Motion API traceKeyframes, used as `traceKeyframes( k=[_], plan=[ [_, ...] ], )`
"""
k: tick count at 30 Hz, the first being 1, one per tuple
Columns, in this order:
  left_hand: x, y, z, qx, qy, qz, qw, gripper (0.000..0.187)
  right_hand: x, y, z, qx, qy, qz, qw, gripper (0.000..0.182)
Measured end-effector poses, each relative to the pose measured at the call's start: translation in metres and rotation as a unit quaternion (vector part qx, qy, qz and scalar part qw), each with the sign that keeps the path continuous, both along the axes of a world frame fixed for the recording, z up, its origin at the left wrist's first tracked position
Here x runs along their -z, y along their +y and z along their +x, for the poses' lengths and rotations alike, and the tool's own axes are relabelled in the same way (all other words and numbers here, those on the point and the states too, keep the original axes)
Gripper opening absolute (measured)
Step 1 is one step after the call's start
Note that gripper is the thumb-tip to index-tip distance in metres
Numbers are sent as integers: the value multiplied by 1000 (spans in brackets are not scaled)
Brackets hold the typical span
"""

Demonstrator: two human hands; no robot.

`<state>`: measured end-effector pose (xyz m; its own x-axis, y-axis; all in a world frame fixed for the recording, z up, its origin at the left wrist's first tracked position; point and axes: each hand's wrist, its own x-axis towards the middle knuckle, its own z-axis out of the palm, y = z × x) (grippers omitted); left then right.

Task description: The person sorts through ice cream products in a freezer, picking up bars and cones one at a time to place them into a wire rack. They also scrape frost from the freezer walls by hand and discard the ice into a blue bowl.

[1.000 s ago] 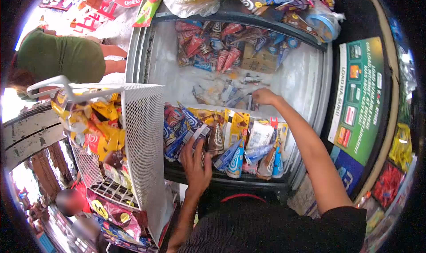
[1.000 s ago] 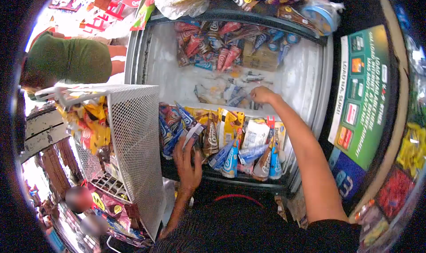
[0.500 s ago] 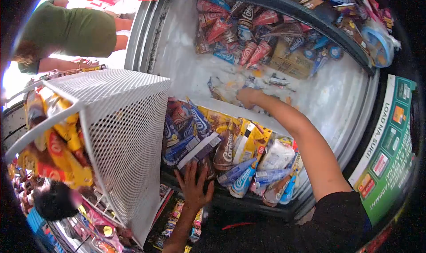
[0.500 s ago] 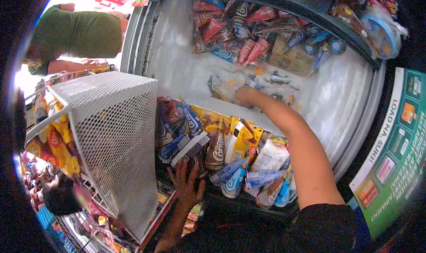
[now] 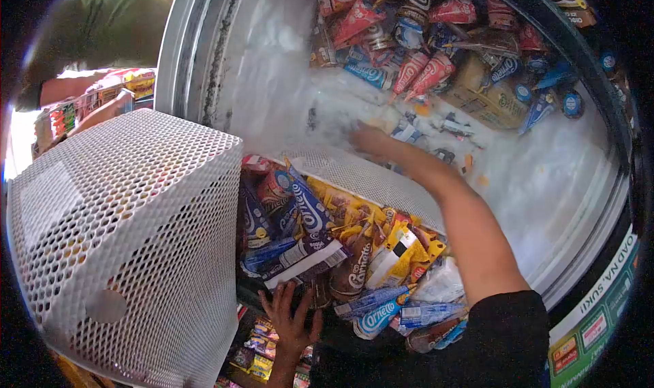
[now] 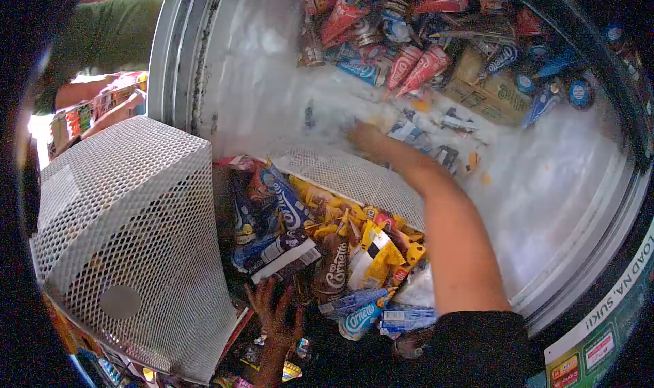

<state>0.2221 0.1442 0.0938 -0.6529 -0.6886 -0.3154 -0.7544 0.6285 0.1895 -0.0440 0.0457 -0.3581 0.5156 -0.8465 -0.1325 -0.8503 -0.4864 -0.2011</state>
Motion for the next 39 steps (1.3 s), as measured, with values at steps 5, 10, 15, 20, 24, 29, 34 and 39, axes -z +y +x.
traceKeyframes(
  k=[5, 10, 15, 20, 24, 29, 34, 39],
  plan=[
    [0, -1, -2, 4, 30, 10, 999, 41, -72, 66, -60, -16, -23, 314, 949, 24],
    [-2, -3, -4, 23, 12, 2, 1000, 41, -85, -33, -62, -105, -80, 499, 857, 25],
    [-1, -2, -1, 14, 22, 7, 1000, 41, -79, -97, -8, 42, -151, 237, 959, 40],
    [-3, -1, 5, 16, -4, 7, 1000, 41, -36, -52, 2, -18, -178, 58, 982, 54],
    [-2, -3, 2, 30, 0, 14, 999, 42, -20, 35, -31, 37, -247, 340, 907, 50],
    [-4, -3, -1, 25, -6, 27, 999, 43, -25, 66, -67, -92, -133, 418, 894, 49],
    [-3, -3, 1, 23, -1, 22, 999, 43, -104, -44, -60, 96, -211, 354, 906, 23],
    [-2, -3, 0, 21, 5, 17, 1000, 43, -64, -131, -2, 108, -225, 148, 957, 15]
  ],
)
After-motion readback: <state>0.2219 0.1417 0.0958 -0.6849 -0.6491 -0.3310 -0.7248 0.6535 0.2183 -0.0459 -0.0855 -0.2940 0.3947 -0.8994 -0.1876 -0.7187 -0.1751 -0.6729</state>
